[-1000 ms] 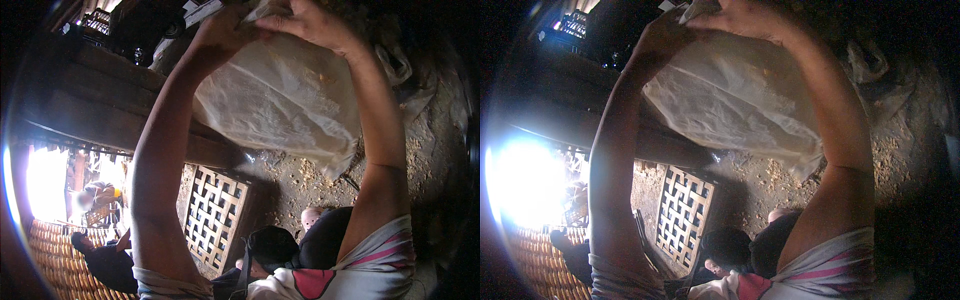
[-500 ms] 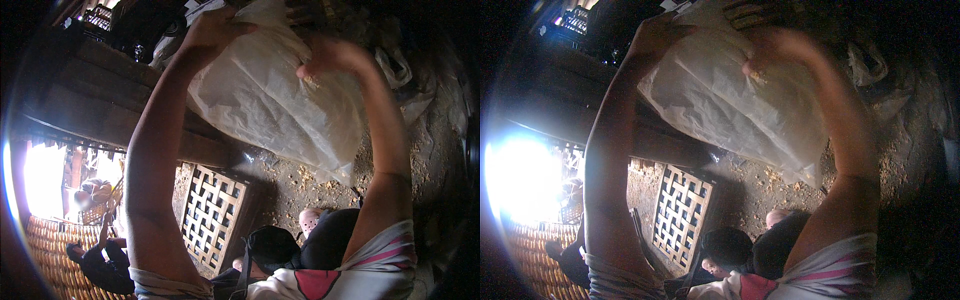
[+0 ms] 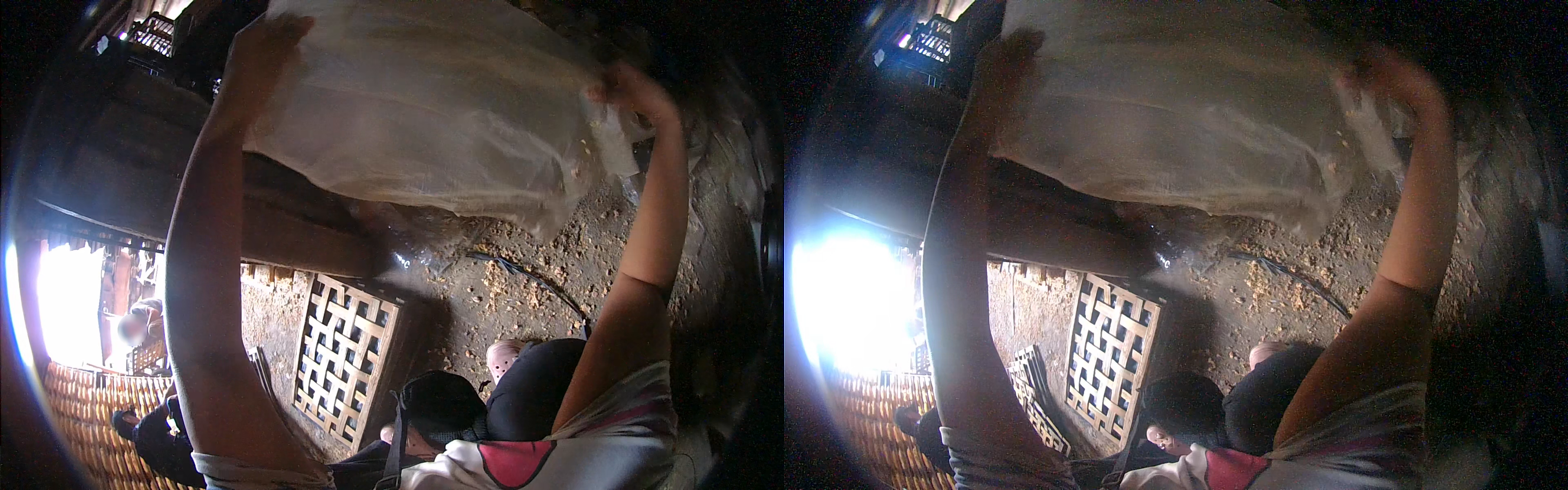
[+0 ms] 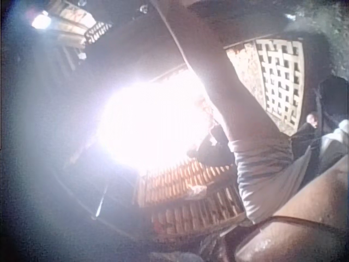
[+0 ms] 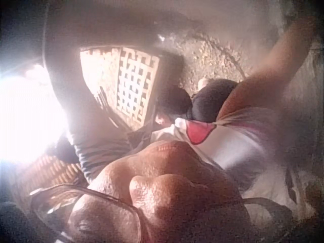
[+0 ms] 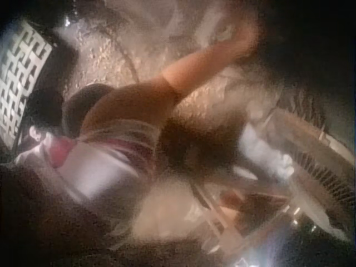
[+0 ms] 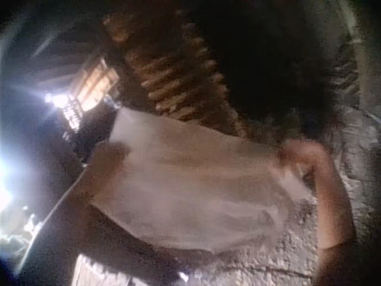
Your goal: The person assembles a wooden lattice tray by hand, placing a plastic sheet inside, and then inserting small wooden sticks into the lattice openings. The person repeats this process with multiple trays, handling each one individually.
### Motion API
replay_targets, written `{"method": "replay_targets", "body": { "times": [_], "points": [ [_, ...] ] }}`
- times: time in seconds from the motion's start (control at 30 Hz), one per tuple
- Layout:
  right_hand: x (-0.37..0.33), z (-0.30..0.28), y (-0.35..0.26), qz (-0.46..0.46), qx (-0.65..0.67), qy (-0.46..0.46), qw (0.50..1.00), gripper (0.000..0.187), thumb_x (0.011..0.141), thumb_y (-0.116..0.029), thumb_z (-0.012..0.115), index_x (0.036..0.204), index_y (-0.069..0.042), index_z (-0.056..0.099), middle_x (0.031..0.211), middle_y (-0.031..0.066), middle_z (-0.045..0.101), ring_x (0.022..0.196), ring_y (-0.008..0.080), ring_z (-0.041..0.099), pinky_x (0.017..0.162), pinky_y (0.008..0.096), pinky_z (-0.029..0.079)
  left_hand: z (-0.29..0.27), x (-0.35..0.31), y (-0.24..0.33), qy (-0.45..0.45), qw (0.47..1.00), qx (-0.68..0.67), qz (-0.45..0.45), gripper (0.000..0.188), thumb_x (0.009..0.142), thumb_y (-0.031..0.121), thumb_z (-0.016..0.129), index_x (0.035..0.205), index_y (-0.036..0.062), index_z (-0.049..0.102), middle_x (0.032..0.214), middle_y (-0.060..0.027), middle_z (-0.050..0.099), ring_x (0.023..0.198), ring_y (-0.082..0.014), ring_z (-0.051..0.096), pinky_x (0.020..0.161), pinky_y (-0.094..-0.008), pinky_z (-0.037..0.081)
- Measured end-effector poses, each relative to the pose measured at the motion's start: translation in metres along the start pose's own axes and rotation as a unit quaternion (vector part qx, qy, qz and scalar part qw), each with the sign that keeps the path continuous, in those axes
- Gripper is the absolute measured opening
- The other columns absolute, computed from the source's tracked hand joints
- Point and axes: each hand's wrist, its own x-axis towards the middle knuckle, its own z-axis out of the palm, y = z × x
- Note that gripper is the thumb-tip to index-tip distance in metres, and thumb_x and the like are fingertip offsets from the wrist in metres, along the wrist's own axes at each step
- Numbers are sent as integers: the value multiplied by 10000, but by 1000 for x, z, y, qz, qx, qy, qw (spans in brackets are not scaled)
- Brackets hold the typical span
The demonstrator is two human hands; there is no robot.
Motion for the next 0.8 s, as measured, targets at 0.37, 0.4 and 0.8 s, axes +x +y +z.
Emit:
{"method": "replay_targets", "body": {
  "times": [0.37,0.4,0.8],
  "points": [
    [18,-15,42,-145,470,109,864,724,721,-378,787,1287,-27,504,1205,107,592,1152,242,522,1000,355,381,16,-36,-25,7,927,-275,-255,537,845,390,659,1195,-5,560,1074,-107,611,969,-237,575,865,-381,432],
    [13,-15,26,-131,384,126,905,728,721,-376,787,1292,-28,501,1216,108,587,1160,243,520,1008,355,377,20,-42,-35,-7,933,-272,-236,542,839,391,668,1193,-5,561,1077,-108,611,972,-236,574,867,-382,431],
    [-17,-29,-108,-248,333,138,899,528,777,-63,697,1246,54,483,1213,156,568,1121,222,527,969,325,415,62,-66,-31,249,957,117,-96,754,785,384,720,1358,46,365,1102,-168,605,985,-313,594,865,-417,470]
  ]
}}
